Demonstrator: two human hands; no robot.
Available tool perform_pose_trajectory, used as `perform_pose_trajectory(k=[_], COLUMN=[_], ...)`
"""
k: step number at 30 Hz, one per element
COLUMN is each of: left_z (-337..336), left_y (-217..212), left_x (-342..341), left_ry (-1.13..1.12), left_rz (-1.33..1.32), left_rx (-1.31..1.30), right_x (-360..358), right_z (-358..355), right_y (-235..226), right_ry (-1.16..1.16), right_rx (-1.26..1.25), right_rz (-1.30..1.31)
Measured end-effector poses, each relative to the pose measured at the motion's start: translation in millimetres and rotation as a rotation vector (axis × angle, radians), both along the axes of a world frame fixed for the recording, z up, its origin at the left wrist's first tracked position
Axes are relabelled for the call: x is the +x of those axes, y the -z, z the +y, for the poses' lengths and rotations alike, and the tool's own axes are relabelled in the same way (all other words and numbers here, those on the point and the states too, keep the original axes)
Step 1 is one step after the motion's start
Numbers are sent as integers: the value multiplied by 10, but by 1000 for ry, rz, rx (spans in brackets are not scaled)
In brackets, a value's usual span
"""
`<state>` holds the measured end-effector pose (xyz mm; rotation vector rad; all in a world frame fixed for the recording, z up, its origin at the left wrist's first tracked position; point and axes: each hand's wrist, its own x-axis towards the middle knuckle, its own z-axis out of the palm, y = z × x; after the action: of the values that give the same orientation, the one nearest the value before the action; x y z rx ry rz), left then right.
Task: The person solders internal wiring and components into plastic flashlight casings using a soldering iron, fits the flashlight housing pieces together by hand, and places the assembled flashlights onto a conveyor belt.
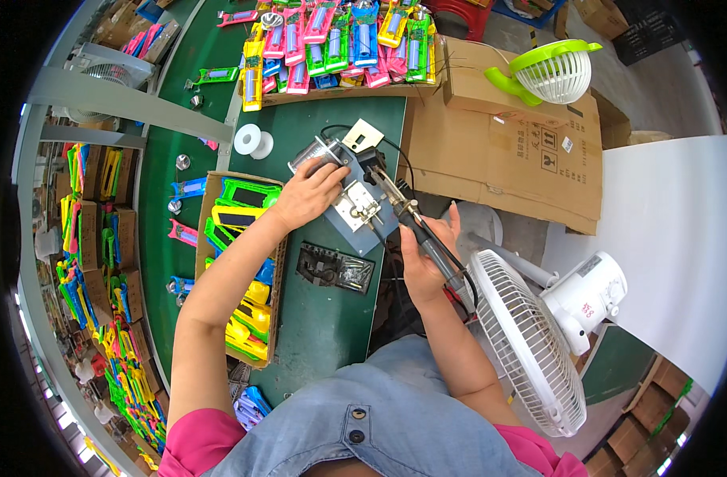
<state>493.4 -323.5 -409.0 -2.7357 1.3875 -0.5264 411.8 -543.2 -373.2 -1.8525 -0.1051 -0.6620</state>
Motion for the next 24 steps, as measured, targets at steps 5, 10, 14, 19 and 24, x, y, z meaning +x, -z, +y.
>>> perform_pose_trajectory(k=[5,10,14,19,24], left_z=[17,-10,-2,-7,9], left_y=[-18,-37,59,37,6], left_x=[0,3,-4,11,1], left_ry=[45,18,-29,-7,4], left_rz=[-19,-14,-25,12,33], left_rx=[40,24,-31,-53,-22], right_x=[6,-9,-8,0,12], right_z=[12,8,22,12,61], right_y=[-14,31,14,20,-4], right_ry=[15,6,-7,-1,-4], right_rx=[-13,-26,-34,-32,1], right_rz=[-4,11,17,15,5])
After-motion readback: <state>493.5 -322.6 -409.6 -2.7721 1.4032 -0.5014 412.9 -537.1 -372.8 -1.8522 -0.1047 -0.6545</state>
